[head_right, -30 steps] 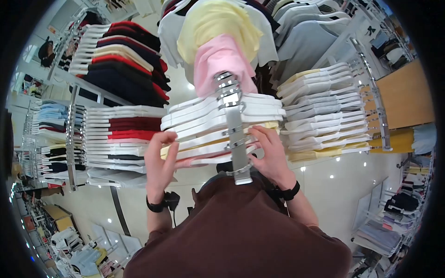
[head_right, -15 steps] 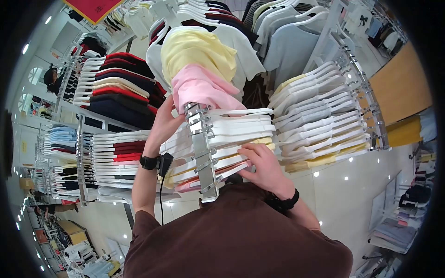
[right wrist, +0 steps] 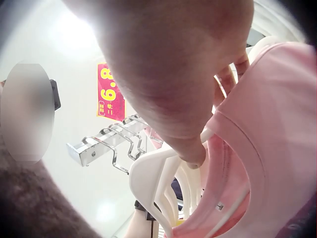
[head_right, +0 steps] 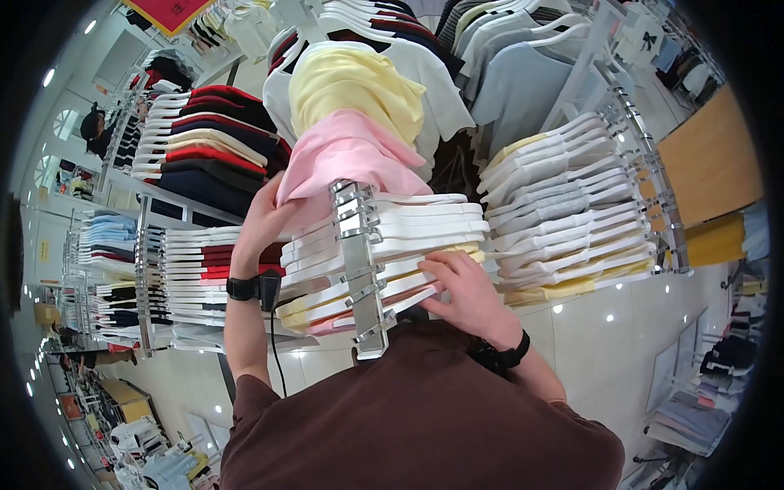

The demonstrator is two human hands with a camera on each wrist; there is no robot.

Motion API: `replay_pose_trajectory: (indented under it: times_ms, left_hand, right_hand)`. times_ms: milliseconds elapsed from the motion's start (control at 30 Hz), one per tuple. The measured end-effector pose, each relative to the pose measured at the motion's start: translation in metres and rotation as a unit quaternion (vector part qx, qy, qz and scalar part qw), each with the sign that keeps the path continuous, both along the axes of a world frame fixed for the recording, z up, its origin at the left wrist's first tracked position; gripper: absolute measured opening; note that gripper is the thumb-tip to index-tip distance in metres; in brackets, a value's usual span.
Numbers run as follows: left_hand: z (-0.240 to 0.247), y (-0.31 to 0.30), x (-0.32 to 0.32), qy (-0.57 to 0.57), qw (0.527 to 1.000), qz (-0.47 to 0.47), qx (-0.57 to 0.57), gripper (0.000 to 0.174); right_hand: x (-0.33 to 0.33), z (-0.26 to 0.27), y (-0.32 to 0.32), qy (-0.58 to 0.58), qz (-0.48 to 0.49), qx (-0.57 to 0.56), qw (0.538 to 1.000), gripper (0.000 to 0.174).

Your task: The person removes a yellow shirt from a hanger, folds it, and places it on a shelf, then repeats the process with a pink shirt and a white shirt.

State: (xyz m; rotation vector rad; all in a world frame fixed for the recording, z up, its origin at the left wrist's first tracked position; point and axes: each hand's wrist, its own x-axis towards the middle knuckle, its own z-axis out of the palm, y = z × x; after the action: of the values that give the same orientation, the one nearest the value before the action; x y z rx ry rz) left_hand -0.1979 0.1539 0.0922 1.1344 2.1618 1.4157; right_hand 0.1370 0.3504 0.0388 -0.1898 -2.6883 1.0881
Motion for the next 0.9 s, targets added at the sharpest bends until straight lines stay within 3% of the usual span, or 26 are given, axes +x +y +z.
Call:
replay_pose_trajectory:
  times_ms: [67,133,267,367,433,467,533,600,667,700,733,800,867,900]
  left_hand:
    - [0.004,-0.008,0.0,-0.064,0.992,-0.029,-0.106,0.047]
    - [-0.001,-0.01,0.001,-0.069,0.993,-0.025,-0.095,0.044]
    - [-0.011,-0.012,-0.003,-0.095,0.99,-0.066,-0.076,0.043]
    - [-0.003,-0.012,-0.005,-0.092,0.989,-0.102,-0.062,0.05]
    - [0.007,-0.001,-0.009,-0.208,0.977,0.0,0.054,0.063]
    - [0.001,0.004,-0.021,-0.208,0.977,0.002,0.055,0.063]
    - [-0.02,0.018,-0.052,-0.01,0.999,0.045,0.026,0.072]
    - [-0.025,0.034,-0.065,0.032,0.997,0.069,0.019,0.08]
    - [-0.037,0.044,-0.082,0.288,0.95,0.09,-0.084,0.097]
    - [-0.04,0.048,-0.088,0.277,0.952,0.081,-0.102,0.108]
    - [-0.043,0.053,-0.092,0.277,0.952,0.082,-0.099,0.108]
    - [-0.044,0.061,-0.093,0.193,0.968,0.082,-0.141,0.107]
    - [-0.037,0.066,-0.091,0.131,0.978,0.089,-0.133,0.101]
    - [-0.039,0.066,-0.098,0.047,0.991,0.071,-0.106,0.095]
  right_hand:
    - [0.0,0.008,0.001,-0.002,0.011,-0.002,1.0,0.057]
    - [0.0,0.021,0.002,-0.035,0.015,-0.146,0.988,0.055]
    - [-0.003,0.014,0.005,-0.029,0.008,-0.141,0.99,0.05]
    - [-0.007,0.011,0.002,-0.013,-0.004,-0.057,0.998,0.046]
    - [-0.009,0.009,-0.001,0.006,-0.016,-0.033,0.999,0.043]
    - [-0.009,0.009,-0.003,0.007,-0.014,-0.032,0.999,0.043]
    - [-0.011,0.01,-0.005,0.017,-0.022,-0.027,0.999,0.041]
    - [-0.01,0.011,-0.008,0.016,-0.018,-0.026,0.999,0.041]
    - [-0.008,0.013,-0.009,0.014,-0.015,-0.023,1.0,0.041]
    - [-0.006,0.013,-0.009,0.01,-0.016,-0.029,0.999,0.041]
    - [-0.005,0.014,-0.009,0.006,-0.017,-0.035,0.999,0.041]
    - [-0.001,0.011,-0.01,0.007,-0.018,-0.028,0.999,0.041]
    - [0.001,0.011,-0.009,0.007,-0.02,-0.023,1.0,0.041]
    - [0.001,0.012,-0.01,0.001,-0.023,-0.03,0.999,0.041]
